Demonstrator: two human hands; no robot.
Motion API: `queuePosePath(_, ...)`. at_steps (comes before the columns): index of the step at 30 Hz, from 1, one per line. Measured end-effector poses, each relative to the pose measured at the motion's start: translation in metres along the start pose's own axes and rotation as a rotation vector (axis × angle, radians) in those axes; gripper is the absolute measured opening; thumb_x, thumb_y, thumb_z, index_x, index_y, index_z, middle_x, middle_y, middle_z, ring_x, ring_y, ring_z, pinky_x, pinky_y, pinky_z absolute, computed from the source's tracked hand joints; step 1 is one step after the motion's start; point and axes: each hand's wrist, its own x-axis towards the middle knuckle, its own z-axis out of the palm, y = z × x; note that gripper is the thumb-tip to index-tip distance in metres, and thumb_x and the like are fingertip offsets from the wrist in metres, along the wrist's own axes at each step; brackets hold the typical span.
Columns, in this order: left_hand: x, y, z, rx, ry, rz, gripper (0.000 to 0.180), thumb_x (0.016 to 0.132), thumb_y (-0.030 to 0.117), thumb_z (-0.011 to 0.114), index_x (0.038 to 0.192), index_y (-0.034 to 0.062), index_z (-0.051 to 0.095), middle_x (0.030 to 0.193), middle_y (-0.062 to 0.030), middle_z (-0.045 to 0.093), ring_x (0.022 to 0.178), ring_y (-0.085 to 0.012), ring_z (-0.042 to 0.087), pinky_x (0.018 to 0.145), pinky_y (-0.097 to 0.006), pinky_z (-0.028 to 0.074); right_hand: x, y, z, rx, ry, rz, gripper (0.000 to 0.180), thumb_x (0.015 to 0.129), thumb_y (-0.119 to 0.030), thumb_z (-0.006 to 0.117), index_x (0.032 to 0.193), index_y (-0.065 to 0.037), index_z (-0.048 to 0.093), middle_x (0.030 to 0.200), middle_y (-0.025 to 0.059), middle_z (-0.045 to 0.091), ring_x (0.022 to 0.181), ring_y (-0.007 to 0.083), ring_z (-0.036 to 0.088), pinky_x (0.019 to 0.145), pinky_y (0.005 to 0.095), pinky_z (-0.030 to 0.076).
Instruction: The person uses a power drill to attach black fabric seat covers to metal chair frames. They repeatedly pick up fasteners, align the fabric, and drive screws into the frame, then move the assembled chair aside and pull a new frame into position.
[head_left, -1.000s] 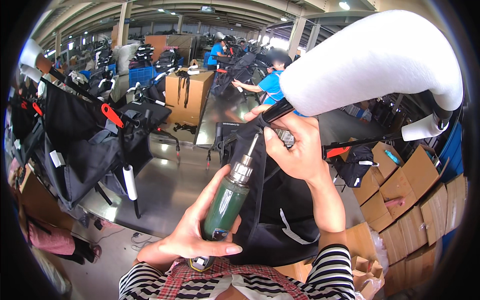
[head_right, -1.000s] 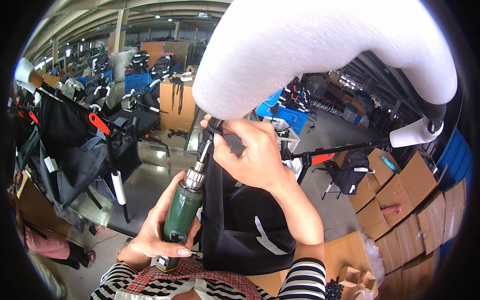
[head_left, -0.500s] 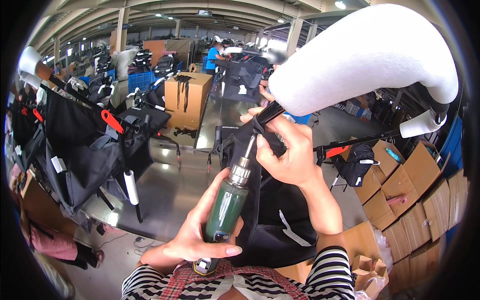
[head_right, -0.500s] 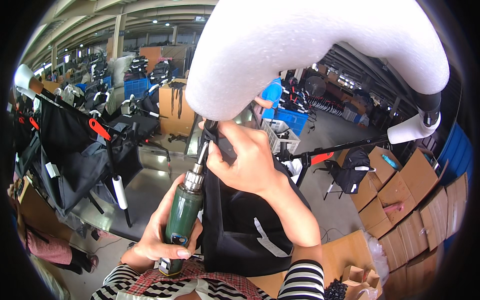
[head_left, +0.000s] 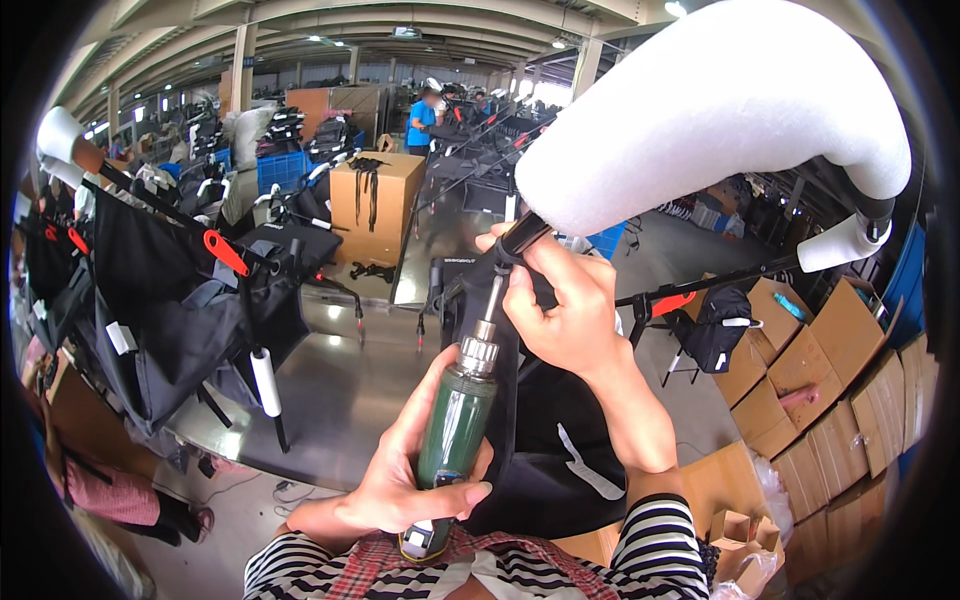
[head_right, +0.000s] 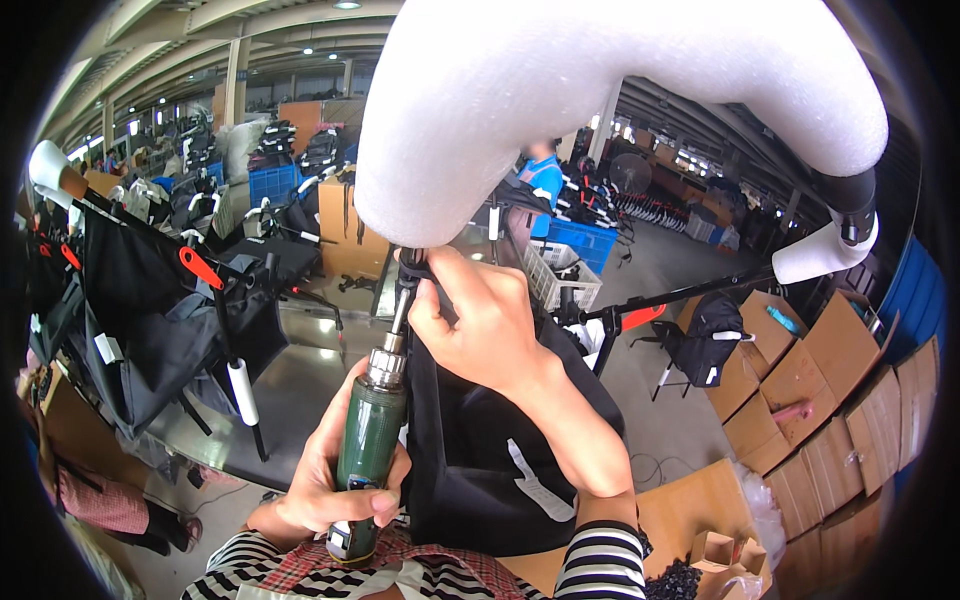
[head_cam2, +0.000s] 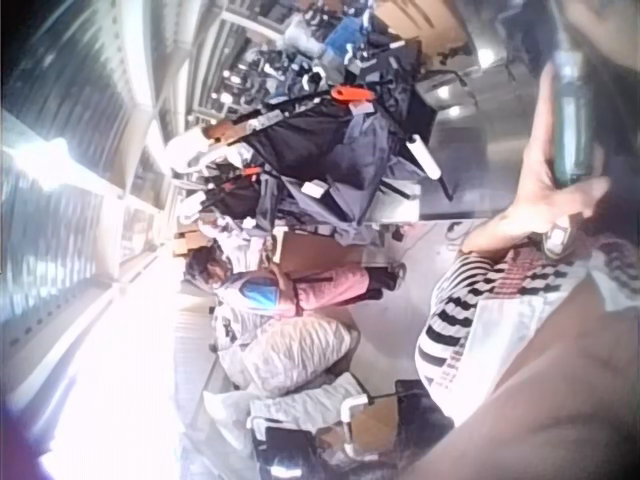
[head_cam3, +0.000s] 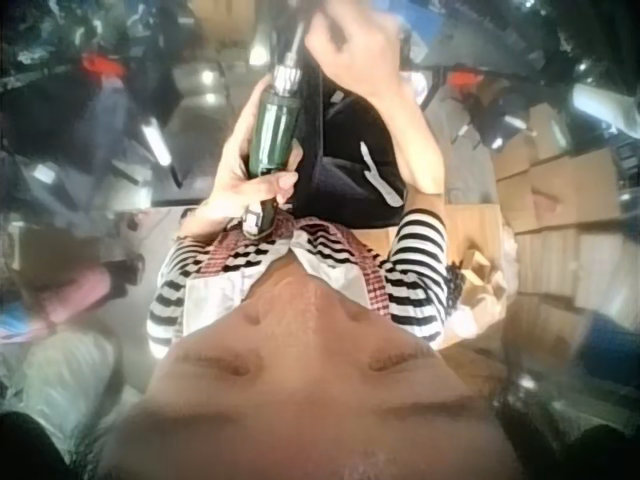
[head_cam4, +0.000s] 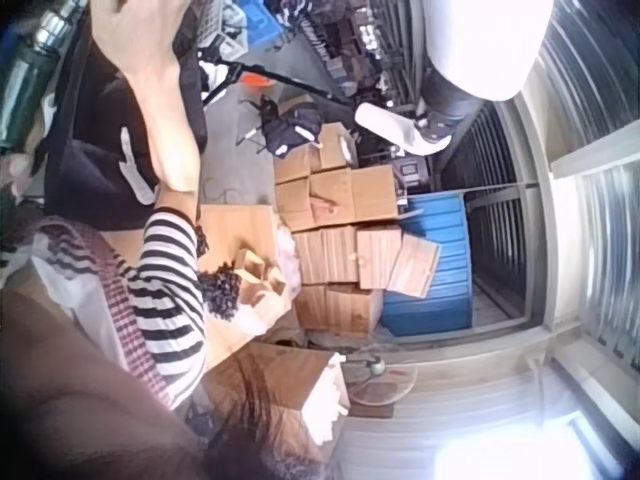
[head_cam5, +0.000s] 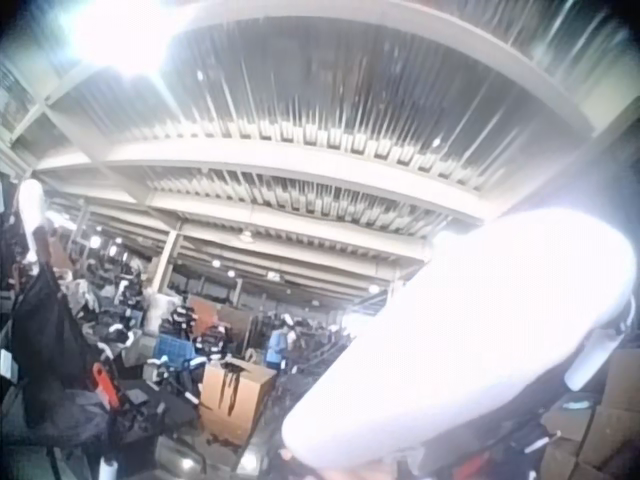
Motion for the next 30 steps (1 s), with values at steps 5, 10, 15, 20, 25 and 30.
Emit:
queuePosePath(5, 0.006, -0.003, -0.001, -0.158, -0.037, -0.005, 0.111, 0.08, -0.011, 0.063, 0.159, 0.0203, -0.008, 0.073, -0.0112, 0.055, 0.055, -0.0165, 0.057, 0.054, -0.028, 0.048, 0.001, 0.002, 0.0, 0.011, -0.008, -0.016, 0.034, 0.079, 0.008, 0.058, 0.112, 0.007, 0.065, 0.1, 0.0143, 0.075, 0.084, 0.0256, 0.075, 0.077, 0.033, 0.058)
queuePosePath(10, 0.014, -0.008, -0.008, -0.149, -0.108, -0.008, 0.118, 0.076, -0.006, 0.068, 0.159, 0.0212, -0.01, 0.071, -0.0139, 0.055, 0.053, -0.0191, 0.057, 0.053, -0.029, 0.048, -0.002, 0.0, -0.02, 0.073, -0.065, 0.018, 0.031, 0.084, 0.005, 0.062, 0.115, 0.004, 0.066, 0.107, 0.016, 0.074, 0.091, 0.026, 0.074, 0.081, 0.0308, 0.057)
queuePosePath(15, -0.017, -0.03, -0.034, -0.191, -0.175, -0.132, 0.137, 0.055, -0.01, 0.079, 0.16, 0.0187, -0.004, 0.086, -0.023, 0.06, 0.055, -0.0232, 0.062, 0.051, -0.031, 0.047, -0.022, 0.02, -0.068, -0.004, -0.086, 0.07, 0.036, 0.088, -0.013, 0.065, 0.121, 0.0, 0.058, 0.1, 0.0149, 0.073, 0.089, 0.0333, 0.071, 0.079, 0.0385, 0.054)
queuePosePath(20, 0.002, -0.073, -0.021, -0.259, -0.332, -0.294, 0.152, 0.04, -0.013, 0.086, 0.154, 0.008, -0.011, 0.071, -0.0206, 0.061, 0.047, -0.0231, 0.062, 0.041, -0.028, 0.049, -0.144, 0.045, -0.181, -0.275, -0.123, 0.508, 0.012, 0.086, -0.014, 0.062, 0.089, -0.004, 0.068, 0.079, 0.0127, 0.071, 0.075, 0.0288, 0.071, 0.069, 0.0381, 0.054)
queuePosePath(25, 0.011, -0.103, -0.031, -0.221, -0.377, -0.449, 0.114, 0.043, -0.011, 0.089, 0.133, -0.0034, 0.02, 0.076, -0.021, 0.06, 0.052, -0.0263, 0.065, 0.042, -0.031, 0.053, -0.373, 0.028, -0.255, -0.435, -0.163, 1.218, 0.012, 0.086, -0.016, 0.061, 0.086, -0.006, 0.067, 0.08, 0.0138, 0.07, 0.078, 0.034, 0.069, 0.072, 0.0418, 0.054)
queuePosePath(30, -0.005, -0.102, 0.003, -0.18, 0.12, -0.48, 0.155, 0.044, -0.012, 0.088, 0.156, 0.0201, -0.014, 0.079, -0.0232, 0.056, 0.047, -0.0266, 0.06, 0.037, -0.033, 0.048, -0.549, -0.032, -0.242, -0.578, -0.39, 1.571, 0.012, 0.085, -0.02, 0.067, 0.09, -0.01, 0.073, 0.088, 0.0122, 0.073, 0.084, 0.0316, 0.071, 0.077, 0.0414, 0.057)
